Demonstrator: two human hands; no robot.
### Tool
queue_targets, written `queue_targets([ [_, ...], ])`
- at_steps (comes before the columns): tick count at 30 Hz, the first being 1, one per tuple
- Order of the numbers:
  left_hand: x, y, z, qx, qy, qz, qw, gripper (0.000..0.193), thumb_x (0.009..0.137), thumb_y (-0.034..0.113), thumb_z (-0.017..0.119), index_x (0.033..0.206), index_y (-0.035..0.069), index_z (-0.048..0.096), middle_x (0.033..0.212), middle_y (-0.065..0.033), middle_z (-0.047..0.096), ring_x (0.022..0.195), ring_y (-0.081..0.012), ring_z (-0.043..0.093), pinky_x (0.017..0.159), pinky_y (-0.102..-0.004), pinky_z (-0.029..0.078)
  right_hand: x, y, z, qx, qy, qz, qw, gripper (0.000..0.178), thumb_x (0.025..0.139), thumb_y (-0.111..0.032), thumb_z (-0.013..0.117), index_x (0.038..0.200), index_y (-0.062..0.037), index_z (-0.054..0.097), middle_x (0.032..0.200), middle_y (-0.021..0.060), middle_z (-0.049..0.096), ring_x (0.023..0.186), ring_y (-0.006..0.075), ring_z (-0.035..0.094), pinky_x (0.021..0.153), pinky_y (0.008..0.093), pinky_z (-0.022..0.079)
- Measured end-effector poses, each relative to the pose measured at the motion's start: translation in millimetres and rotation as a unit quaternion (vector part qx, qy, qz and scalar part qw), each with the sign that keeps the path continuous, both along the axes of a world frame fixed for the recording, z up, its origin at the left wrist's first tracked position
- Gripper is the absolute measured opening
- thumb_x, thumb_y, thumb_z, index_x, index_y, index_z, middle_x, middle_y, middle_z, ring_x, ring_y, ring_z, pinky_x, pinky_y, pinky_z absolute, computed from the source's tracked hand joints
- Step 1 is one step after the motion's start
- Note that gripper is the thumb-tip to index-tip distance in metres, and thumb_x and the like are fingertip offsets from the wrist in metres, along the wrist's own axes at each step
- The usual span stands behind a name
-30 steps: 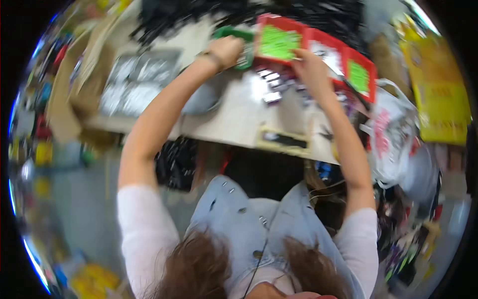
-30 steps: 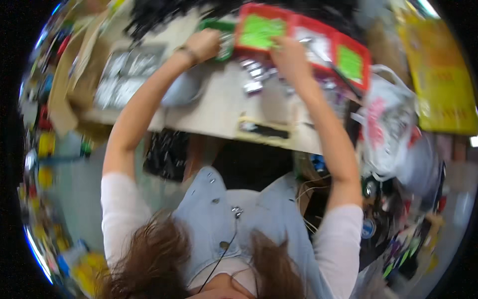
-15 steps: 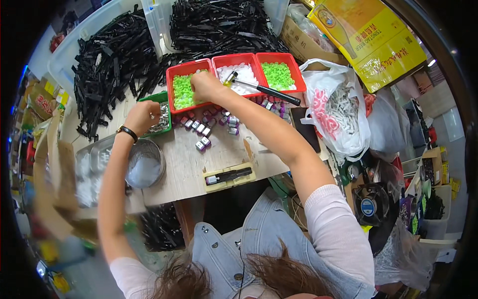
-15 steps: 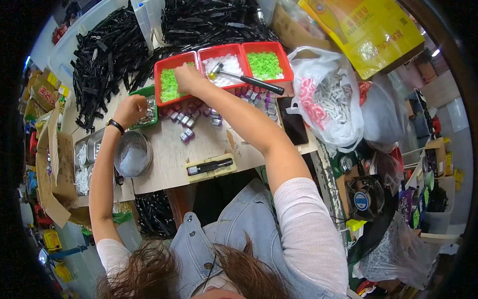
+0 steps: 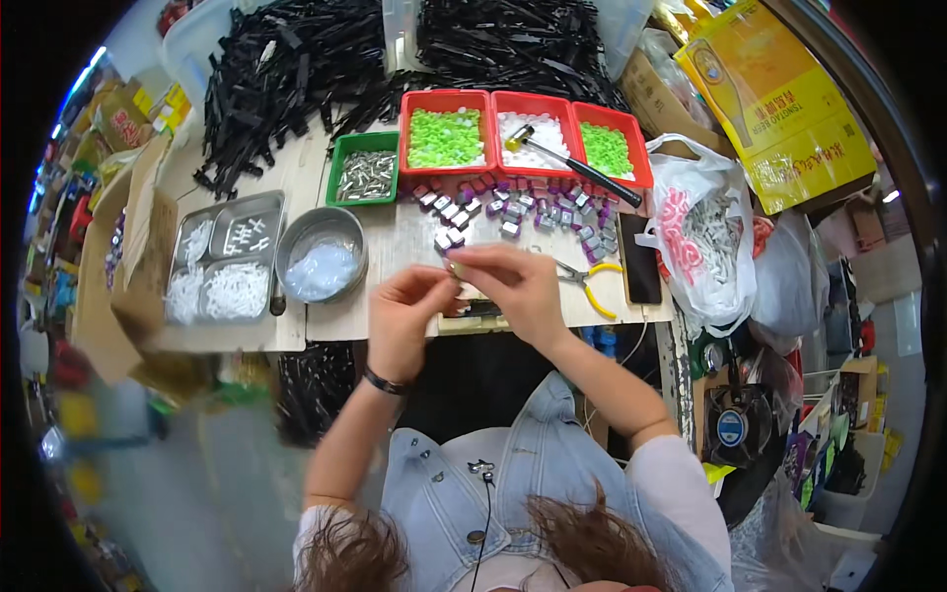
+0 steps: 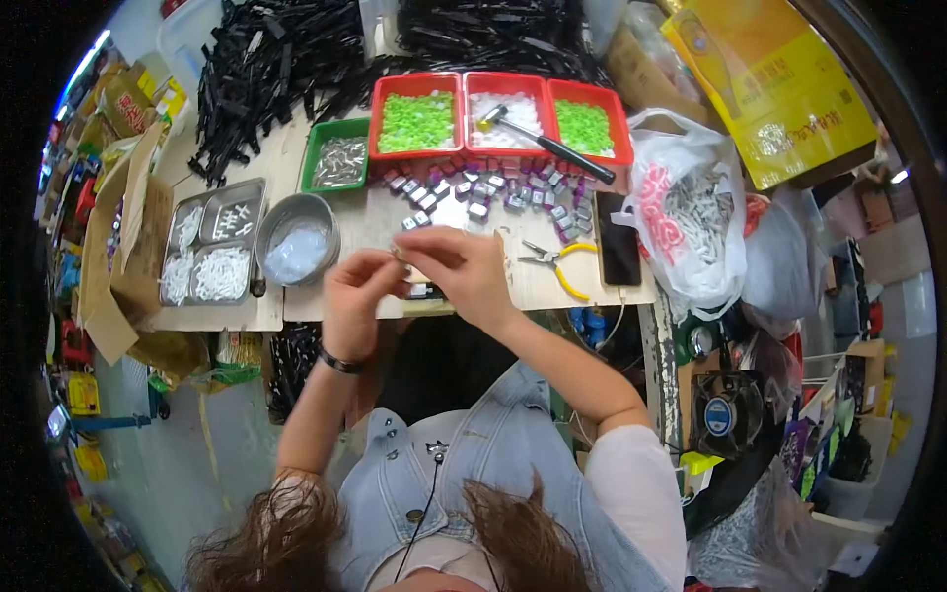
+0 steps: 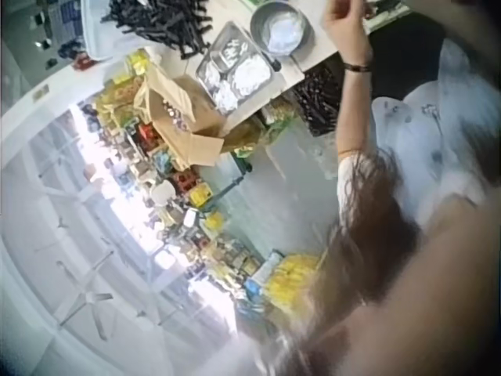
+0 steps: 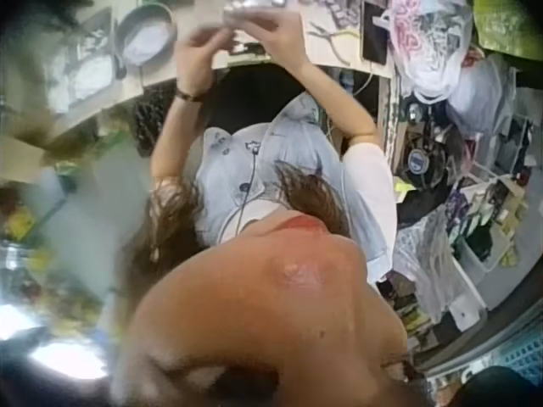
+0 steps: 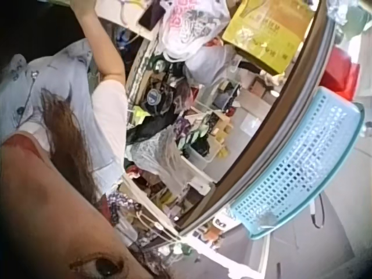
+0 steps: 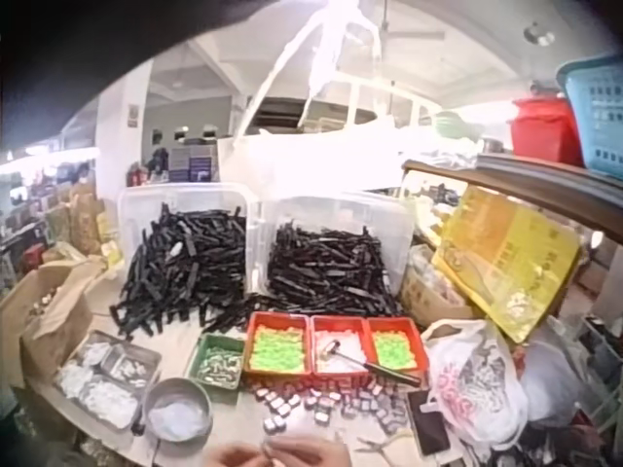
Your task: Assembling small electronic components into plastic housings using a mallet and manual dexterity at a workbench.
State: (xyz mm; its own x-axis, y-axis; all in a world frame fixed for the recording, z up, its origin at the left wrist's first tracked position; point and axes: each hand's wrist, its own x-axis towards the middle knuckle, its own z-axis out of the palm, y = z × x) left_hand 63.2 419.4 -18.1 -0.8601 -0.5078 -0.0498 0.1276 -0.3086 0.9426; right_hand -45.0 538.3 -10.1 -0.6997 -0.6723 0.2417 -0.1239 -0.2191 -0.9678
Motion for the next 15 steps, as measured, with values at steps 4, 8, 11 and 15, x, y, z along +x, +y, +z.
queue_targets([
  [4, 7.6, 28.3, -15.9, 0.124, 0.034, 0.020, 0.991, 0.011, 0.087, 0.007, 0.069, 0.092, -0.003, 0.067, 0.082, -0.0086, 0.069, 0.070, -0.0135, 0.066, 0.065, -0.0248, 0.052, 16.8, 21.4, -8.9, -0.048, -0.121, 0.011, 0.991, 0.018, 0.089, 0.003, 0.061, 0.106, 0.0065, 0.067, 0.099, 0.0127, 0.070, 0.086, 0.0163, 0.068, 0.079, 0.0256, 0.055],
  [8, 9.5, 32.3, -16.1, 0.114, 0.053, -0.008, 0.992, 0.010, 0.086, 0.006, 0.070, 0.090, -0.003, 0.066, 0.081, -0.0083, 0.068, 0.069, -0.0134, 0.066, 0.065, -0.0245, 0.052, 18.3, 31.6, -15.5, -0.061, -0.150, 0.024, 0.987, 0.018, 0.089, 0.003, 0.061, 0.105, 0.0071, 0.067, 0.100, 0.0150, 0.070, 0.090, 0.0181, 0.068, 0.079, 0.0276, 0.056],
  [11, 13.1, 32.5, -11.5, 0.107, 0.033, -0.012, 0.994, 0.008, 0.086, 0.005, 0.067, 0.091, -0.001, 0.065, 0.080, -0.0078, 0.067, 0.067, -0.0125, 0.063, 0.065, -0.0242, 0.051, 21.5, 31.1, -18.8, -0.065, -0.120, 0.016, 0.991, 0.017, 0.089, 0.004, 0.061, 0.105, 0.0058, 0.068, 0.101, 0.0143, 0.070, 0.089, 0.0186, 0.068, 0.080, 0.0286, 0.056],
  [15, 11.3, 33.7, -9.8, 0.084, 0.030, -0.024, 0.996, 0.012, 0.086, 0.005, 0.068, 0.094, -0.003, 0.066, 0.082, -0.0082, 0.068, 0.069, -0.0126, 0.063, 0.066, -0.0248, 0.052, 22.2, 34.2, -25.1, -0.066, -0.102, -0.009, 0.993, 0.016, 0.090, 0.003, 0.060, 0.103, 0.0047, 0.069, 0.100, 0.0124, 0.070, 0.088, 0.0181, 0.068, 0.081, 0.0290, 0.056],
])
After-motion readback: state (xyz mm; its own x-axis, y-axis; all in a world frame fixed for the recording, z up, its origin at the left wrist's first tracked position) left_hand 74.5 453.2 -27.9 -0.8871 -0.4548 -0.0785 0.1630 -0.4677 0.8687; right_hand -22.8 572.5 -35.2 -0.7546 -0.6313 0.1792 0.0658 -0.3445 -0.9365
